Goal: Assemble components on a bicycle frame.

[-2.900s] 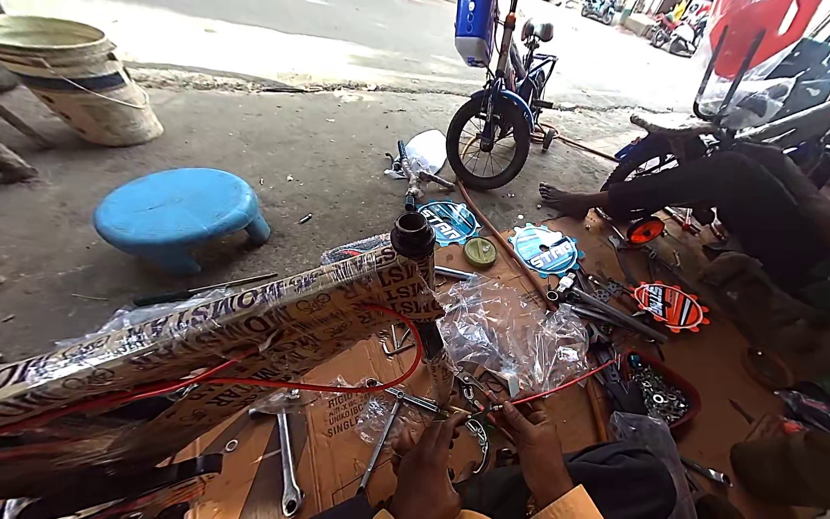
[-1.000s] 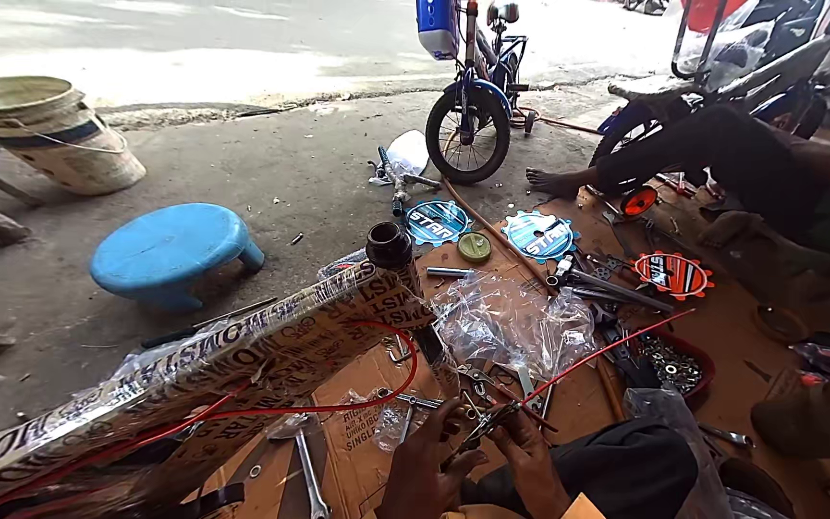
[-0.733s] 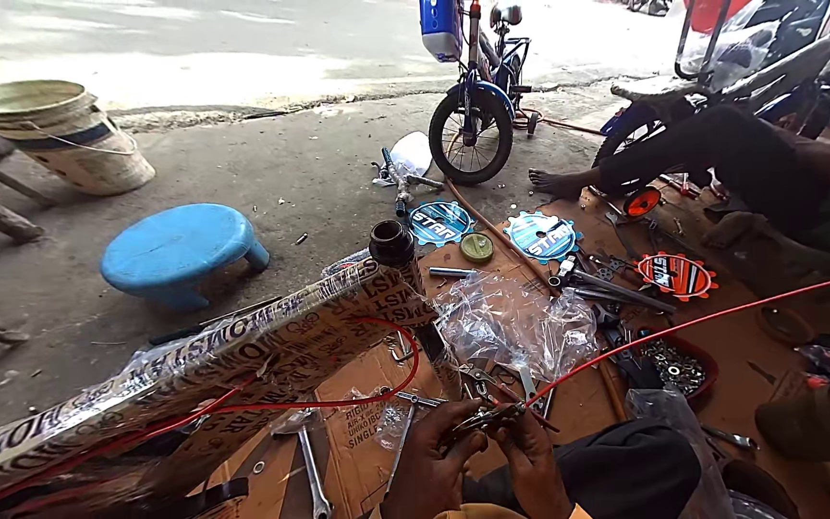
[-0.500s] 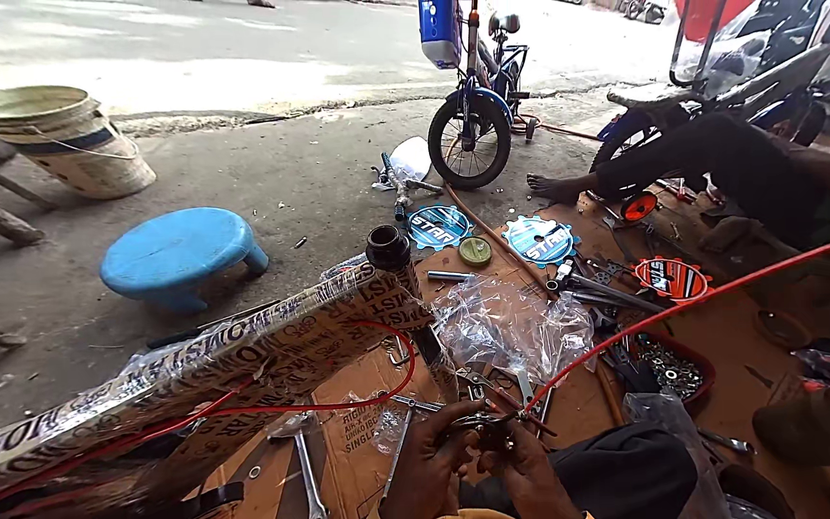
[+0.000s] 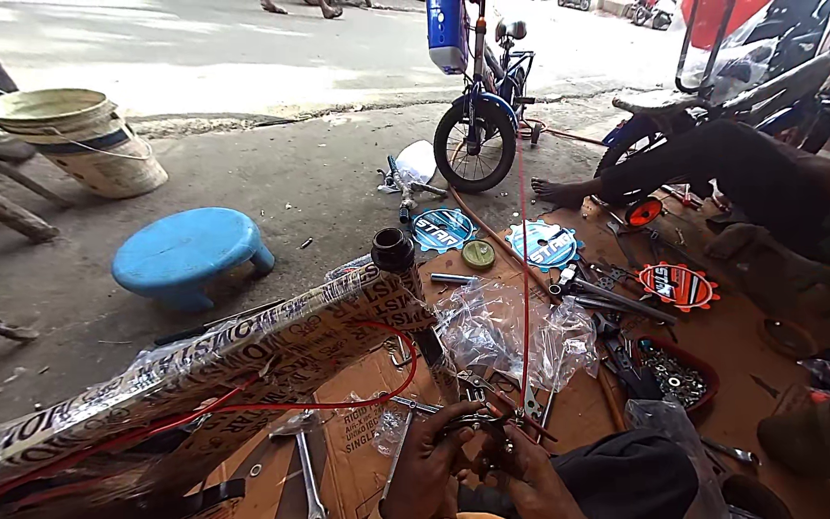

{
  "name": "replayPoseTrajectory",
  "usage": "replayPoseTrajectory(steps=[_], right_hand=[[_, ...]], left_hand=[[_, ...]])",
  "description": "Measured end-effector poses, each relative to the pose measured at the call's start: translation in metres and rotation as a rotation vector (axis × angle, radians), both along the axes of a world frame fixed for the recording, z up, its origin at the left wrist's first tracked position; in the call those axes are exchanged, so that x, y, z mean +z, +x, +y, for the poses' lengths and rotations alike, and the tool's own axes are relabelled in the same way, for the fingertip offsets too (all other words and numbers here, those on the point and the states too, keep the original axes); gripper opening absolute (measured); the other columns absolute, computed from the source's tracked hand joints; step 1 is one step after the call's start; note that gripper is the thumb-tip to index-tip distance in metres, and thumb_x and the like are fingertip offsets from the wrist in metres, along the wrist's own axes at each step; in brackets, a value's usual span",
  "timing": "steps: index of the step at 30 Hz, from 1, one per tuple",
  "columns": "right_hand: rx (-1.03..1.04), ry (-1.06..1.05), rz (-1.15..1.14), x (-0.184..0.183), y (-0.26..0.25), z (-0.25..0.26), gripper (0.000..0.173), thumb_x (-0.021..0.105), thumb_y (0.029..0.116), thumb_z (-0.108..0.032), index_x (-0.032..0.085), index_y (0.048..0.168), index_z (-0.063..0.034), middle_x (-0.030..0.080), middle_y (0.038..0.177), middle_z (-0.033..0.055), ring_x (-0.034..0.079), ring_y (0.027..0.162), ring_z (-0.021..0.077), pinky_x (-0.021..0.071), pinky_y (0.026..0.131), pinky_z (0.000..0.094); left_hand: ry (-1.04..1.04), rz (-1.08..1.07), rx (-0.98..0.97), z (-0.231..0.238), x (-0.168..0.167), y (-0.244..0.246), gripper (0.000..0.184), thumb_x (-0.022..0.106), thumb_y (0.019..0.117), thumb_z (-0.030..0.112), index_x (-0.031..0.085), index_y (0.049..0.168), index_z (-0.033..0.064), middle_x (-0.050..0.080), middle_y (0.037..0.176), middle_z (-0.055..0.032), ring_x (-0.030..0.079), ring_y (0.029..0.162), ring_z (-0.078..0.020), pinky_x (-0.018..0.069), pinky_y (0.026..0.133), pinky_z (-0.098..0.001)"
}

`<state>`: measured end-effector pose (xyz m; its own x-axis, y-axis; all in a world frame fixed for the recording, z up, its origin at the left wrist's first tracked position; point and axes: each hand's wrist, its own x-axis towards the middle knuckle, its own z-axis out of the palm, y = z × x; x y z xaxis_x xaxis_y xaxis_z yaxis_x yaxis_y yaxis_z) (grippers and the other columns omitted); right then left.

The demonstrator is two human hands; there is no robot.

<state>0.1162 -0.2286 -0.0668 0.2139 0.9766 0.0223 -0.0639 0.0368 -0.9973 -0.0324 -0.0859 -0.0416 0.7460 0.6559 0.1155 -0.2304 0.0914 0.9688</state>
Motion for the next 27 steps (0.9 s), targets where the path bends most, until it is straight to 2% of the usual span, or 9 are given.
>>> replayPoseTrajectory(steps=[3, 6, 9, 13, 15, 18, 20, 23, 27], right_hand=[[-0.013, -0.005, 0.031, -0.001, -0.003, -0.001, 0.039, 0.067, 0.0960, -0.006, 0.053, 0.131, 0.0035, 0.073, 0.109, 0.0107, 0.072, 0.099, 0.0213, 0.0611, 0.090, 0.0403], [0.025, -0.036, 0.159, -0.001, -0.003, 0.004, 0.041, 0.065, 0.0962, -0.003, 0.052, 0.134, 0.0055, 0.070, 0.114, 0.0156, 0.071, 0.101, 0.0264, 0.0600, 0.092, 0.0441], [0.071, -0.112, 0.149, -0.006, -0.003, 0.008, 0.044, 0.066, 0.0963, -0.004, 0.051, 0.137, 0.0048, 0.071, 0.115, 0.0154, 0.071, 0.102, 0.0257, 0.0596, 0.093, 0.0429], [0.176, -0.279, -0.124, -0.014, -0.010, 0.007, 0.050, 0.069, 0.0971, -0.018, 0.053, 0.142, -0.0035, 0.072, 0.121, 0.0065, 0.071, 0.109, 0.0164, 0.0580, 0.100, 0.0395], [0.237, -0.395, -0.306, -0.019, -0.003, 0.004, 0.041, 0.064, 0.0998, -0.022, 0.059, 0.139, -0.0089, 0.072, 0.120, 0.0047, 0.070, 0.109, 0.0160, 0.0568, 0.100, 0.0410], [0.109, -0.554, -0.613, -0.020, 0.027, 0.014, 0.030, 0.055, 0.1017, -0.020, 0.070, 0.126, -0.0119, 0.073, 0.118, 0.0080, 0.069, 0.111, 0.0223, 0.0535, 0.101, 0.0477], [0.058, -0.661, -0.724, -0.015, 0.046, 0.033, 0.032, 0.051, 0.1024, -0.020, 0.070, 0.127, -0.0117, 0.071, 0.122, 0.0104, 0.067, 0.115, 0.0254, 0.0511, 0.103, 0.0488], [0.169, -0.764, -0.864, -0.018, 0.049, 0.062, 0.030, 0.053, 0.1013, -0.021, 0.069, 0.126, -0.0135, 0.070, 0.122, 0.0120, 0.065, 0.117, 0.0292, 0.0507, 0.101, 0.0518], [0.306, -0.864, -1.036, -0.053, 0.030, 0.080, 0.032, 0.060, 0.0953, -0.020, 0.067, 0.125, -0.0125, 0.066, 0.126, 0.0157, 0.065, 0.115, 0.0368, 0.0536, 0.090, 0.0596]], left_hand=[[-0.038, 0.022, -0.006, -0.001, 0.003, -0.001, 0.031, 0.059, 0.1023, 0.010, 0.067, 0.132, 0.0043, 0.072, 0.119, -0.0102, 0.063, 0.060, -0.0096, 0.0564, 0.054, -0.0249], [0.056, 0.033, 0.062, -0.002, -0.004, -0.002, 0.030, 0.060, 0.1017, 0.010, 0.069, 0.130, 0.0040, 0.073, 0.116, -0.0091, 0.064, 0.062, -0.0098, 0.0566, 0.054, -0.0244], [0.098, 0.088, 0.085, 0.000, -0.011, -0.007, 0.030, 0.061, 0.1008, 0.010, 0.069, 0.129, 0.0043, 0.074, 0.114, -0.0080, 0.067, 0.066, -0.0115, 0.0591, 0.058, -0.0259], [0.058, 0.253, 0.087, 0.008, -0.017, -0.030, 0.031, 0.065, 0.0989, 0.014, 0.070, 0.128, 0.0076, 0.075, 0.106, -0.0063, 0.067, 0.063, -0.0132, 0.0582, 0.055, -0.0277], [0.058, 0.358, 0.106, 0.012, -0.015, -0.048, 0.031, 0.065, 0.0981, 0.013, 0.070, 0.128, 0.0079, 0.076, 0.105, -0.0049, 0.068, 0.065, -0.0126, 0.0589, 0.056, -0.0273], [0.064, 0.583, 0.092, 0.021, -0.003, -0.076, 0.029, 0.067, 0.0977, 0.015, 0.072, 0.126, 0.0128, 0.077, 0.107, -0.0001, 0.070, 0.069, -0.0102, 0.0580, 0.057, -0.0259], [0.108, 0.692, 0.075, 0.023, -0.008, -0.093, 0.029, 0.069, 0.0969, 0.019, 0.073, 0.125, 0.0153, 0.077, 0.106, 0.0018, 0.071, 0.072, -0.0096, 0.0590, 0.058, -0.0267], [0.105, 0.769, 0.092, 0.022, -0.029, -0.106, 0.031, 0.067, 0.0980, 0.022, 0.072, 0.128, 0.0158, 0.078, 0.106, 0.0023, 0.072, 0.075, -0.0096, 0.0595, 0.060, -0.0282], [-0.035, 0.764, 0.153, 0.018, -0.054, -0.113, 0.030, 0.069, 0.0979, 0.021, 0.072, 0.127, 0.0142, 0.077, 0.106, -0.0008, 0.071, 0.069, -0.0132, 0.0585, 0.056, -0.0297]])
